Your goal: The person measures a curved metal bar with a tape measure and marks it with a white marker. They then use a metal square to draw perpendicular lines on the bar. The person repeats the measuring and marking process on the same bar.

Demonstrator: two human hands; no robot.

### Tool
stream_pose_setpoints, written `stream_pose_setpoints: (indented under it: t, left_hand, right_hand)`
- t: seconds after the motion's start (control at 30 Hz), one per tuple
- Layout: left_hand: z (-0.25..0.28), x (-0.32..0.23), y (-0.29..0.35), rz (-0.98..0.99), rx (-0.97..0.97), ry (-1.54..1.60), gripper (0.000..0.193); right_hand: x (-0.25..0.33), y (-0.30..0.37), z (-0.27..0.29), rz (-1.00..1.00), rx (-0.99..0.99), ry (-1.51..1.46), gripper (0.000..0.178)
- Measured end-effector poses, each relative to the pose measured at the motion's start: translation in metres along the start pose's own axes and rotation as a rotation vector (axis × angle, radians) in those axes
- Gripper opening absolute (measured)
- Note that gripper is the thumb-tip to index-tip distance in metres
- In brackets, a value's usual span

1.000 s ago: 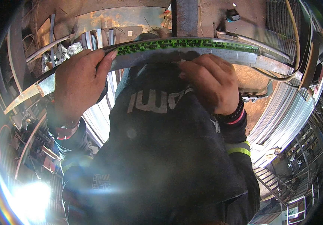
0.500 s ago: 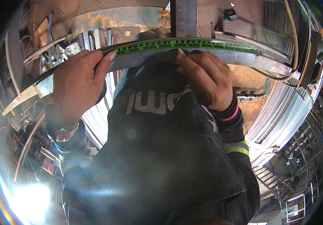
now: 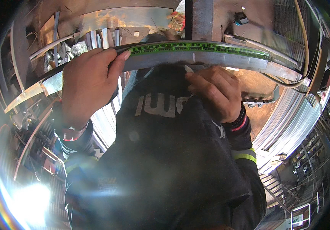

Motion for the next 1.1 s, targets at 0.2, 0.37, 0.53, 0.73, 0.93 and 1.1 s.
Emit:
stream_pose_setpoints:
  t: [0.2, 0.37, 0.53, 0.73, 0.93, 1.1]
  left_hand:
    - [0.008, -0.003, -0.005, 0.031, 0.102, -0.018, 0.046]
    - [0.008, -0.001, -0.005, -0.034, 0.059, -0.064, 0.047]
    - [0.008, 0.001, -0.007, -0.052, 0.059, -0.054, 0.047]
    - [0.006, 0.000, -0.005, -0.018, 0.061, -0.027, 0.047]
    - [0.007, -0.002, -0.007, -0.019, 0.066, -0.045, 0.049]
    - [0.007, -0.002, -0.006, -0.027, 0.056, -0.050, 0.048]
  right_hand:
    - [0.007, -0.008, -0.011, 0.025, 0.049, 0.028, 0.044]
    - [0.010, -0.012, -0.019, 0.023, 0.059, 0.038, 0.045]
    - [0.013, -0.021, -0.027, 0.025, 0.063, 0.093, 0.044]
    - [0.015, -0.026, -0.035, -0.011, 0.049, 0.099, 0.043]
    - [0.014, -0.030, -0.036, -0.031, 0.067, 0.106, 0.043]
    - [0.015, -0.030, -0.034, -0.017, 0.101, 0.108, 0.044]
Point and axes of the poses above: each hand's wrist, its own y-axis away from the middle knuckle, its own z-axis out of the back of the hand, x = y × z, the point moved 2 cm from there along -y, towards the middle knuckle
